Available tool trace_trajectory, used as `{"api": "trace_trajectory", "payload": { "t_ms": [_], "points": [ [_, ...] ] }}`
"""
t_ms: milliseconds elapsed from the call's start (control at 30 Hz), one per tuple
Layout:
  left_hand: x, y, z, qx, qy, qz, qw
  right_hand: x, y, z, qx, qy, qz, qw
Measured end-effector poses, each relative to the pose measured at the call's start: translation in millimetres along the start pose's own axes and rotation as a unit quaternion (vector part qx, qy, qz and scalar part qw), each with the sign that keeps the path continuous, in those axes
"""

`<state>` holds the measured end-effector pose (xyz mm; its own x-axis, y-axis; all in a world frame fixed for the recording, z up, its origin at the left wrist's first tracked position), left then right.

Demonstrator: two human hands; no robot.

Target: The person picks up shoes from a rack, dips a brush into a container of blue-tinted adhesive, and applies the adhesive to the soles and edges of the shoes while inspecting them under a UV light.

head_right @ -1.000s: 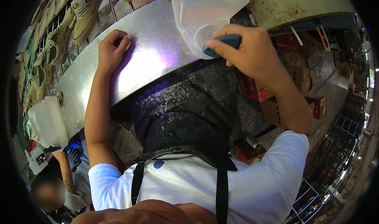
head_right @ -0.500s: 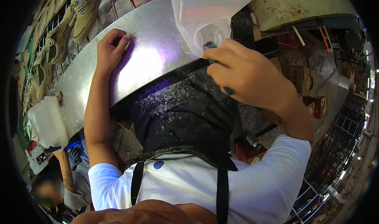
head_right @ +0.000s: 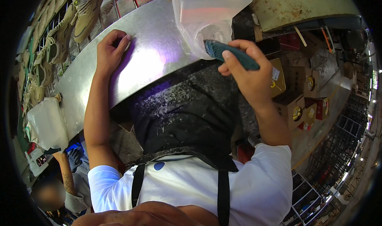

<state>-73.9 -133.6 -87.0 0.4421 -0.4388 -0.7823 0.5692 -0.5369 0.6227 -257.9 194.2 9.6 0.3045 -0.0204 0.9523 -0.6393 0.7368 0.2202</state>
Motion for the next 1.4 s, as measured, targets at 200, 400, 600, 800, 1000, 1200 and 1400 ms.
{"api": "trace_trajectory", "payload": {
  "t_ms": [200, 400, 600, 800, 1000, 1200, 1400],
  "points": [
    [-2, 0, 0, 0.005, 0.024, 0.020, 0.999, 45, 30, 24, 0.115, -0.135, 0.003, 0.984],
    [7, -5, 2, 0.007, 0.021, -0.046, 0.999, 48, 50, 77, 0.041, 0.033, 0.178, 0.983],
    [1, 3, 2, 0.003, -0.004, -0.068, 0.998, 35, 23, 146, 0.087, 0.132, 0.361, 0.919],
    [-5, 14, -4, 0.017, 0.055, -0.065, 0.996, 36, -24, 201, 0.023, 0.100, 0.393, 0.914],
    [-2, 14, -2, 0.034, 0.096, -0.161, 0.982, 32, -26, 197, -0.042, 0.084, 0.408, 0.908],
    [-4, 23, 0, 0.068, 0.159, -0.291, 0.941, 24, -23, 198, -0.050, 0.080, 0.404, 0.910],
    [0, 83, 15, -0.075, 0.117, -0.274, 0.952, 33, -29, 194, -0.053, 0.064, 0.380, 0.921]
  ]
}}
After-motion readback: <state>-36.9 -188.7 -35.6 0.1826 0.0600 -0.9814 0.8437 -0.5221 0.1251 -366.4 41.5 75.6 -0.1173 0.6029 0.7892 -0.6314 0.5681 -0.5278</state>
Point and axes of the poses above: each hand's wrist, its own z-axis towards the middle knuckle, its own y-axis out of the back of the hand, x = y × z, the point moved 1 cm from there along z, towards the middle knuckle, and after that the axes turned 15 degrees about y, right-handed, at the moved point
